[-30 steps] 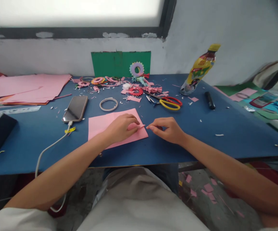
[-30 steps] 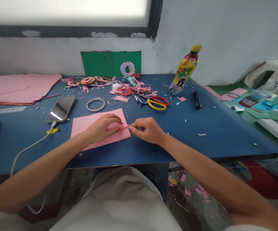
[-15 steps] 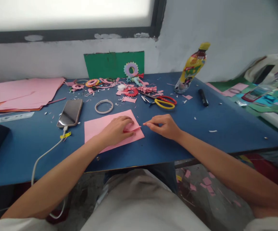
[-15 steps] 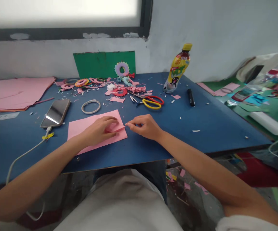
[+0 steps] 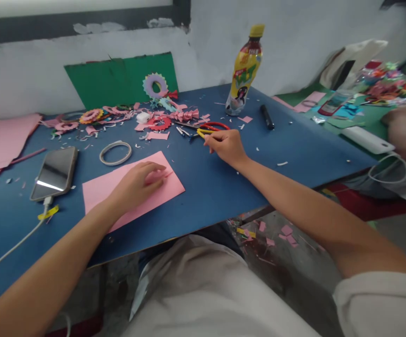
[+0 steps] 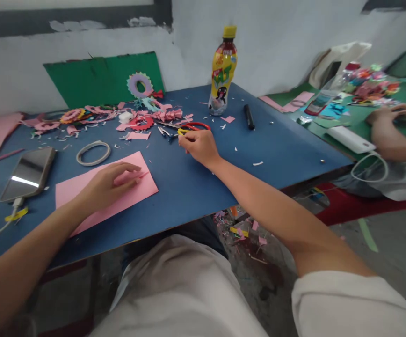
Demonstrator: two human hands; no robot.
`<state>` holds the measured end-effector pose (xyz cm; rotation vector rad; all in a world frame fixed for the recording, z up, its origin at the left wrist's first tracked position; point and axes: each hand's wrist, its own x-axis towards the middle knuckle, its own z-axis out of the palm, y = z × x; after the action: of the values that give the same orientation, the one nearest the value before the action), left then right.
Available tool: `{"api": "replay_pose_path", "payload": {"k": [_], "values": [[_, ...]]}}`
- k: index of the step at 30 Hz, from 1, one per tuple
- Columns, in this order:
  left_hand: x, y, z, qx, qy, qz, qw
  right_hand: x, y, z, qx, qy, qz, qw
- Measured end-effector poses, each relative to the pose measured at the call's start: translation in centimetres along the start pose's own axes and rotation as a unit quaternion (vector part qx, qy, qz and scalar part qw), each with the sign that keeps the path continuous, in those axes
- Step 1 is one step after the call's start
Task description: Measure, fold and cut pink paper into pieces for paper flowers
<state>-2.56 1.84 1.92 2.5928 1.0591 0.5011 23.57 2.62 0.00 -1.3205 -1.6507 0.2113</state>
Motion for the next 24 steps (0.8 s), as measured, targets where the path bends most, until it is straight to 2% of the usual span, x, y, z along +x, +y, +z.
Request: {"api": "replay_pose_path", "payload": {"k": [8, 12, 17, 22, 24], "values": [[0.0, 0.1, -0.3, -0.034, -0.009, -0.058, 0.998, 0.4, 0.5, -0.4, 0.006, 0.001, 0.047, 0.999], [-0.3, 0.1, -1.2, -0.005, -0.027, -0.056, 0.998, 0.4, 0.7, -0.2, 0.009, -0.032, 0.049, 0.998], [-0.4, -1.1, -2.3, 0.011, -0.052, -0.087, 0.995, 0.4, 0.5, 0.0, 0.021, -0.064, 0.066, 0.996], [-0.1, -1.0, -2.6, 0.065, -0.080, -0.127, 0.987, 0.3, 0.2, 0.0, 0.024, -0.055, 0.058, 0.996], [-0.3, -0.7, -2.7, 0.099, -0.080, -0.119, 0.985, 0.2, 0.0, 0.1, 0.025, -0.051, 0.055, 0.997]]}}
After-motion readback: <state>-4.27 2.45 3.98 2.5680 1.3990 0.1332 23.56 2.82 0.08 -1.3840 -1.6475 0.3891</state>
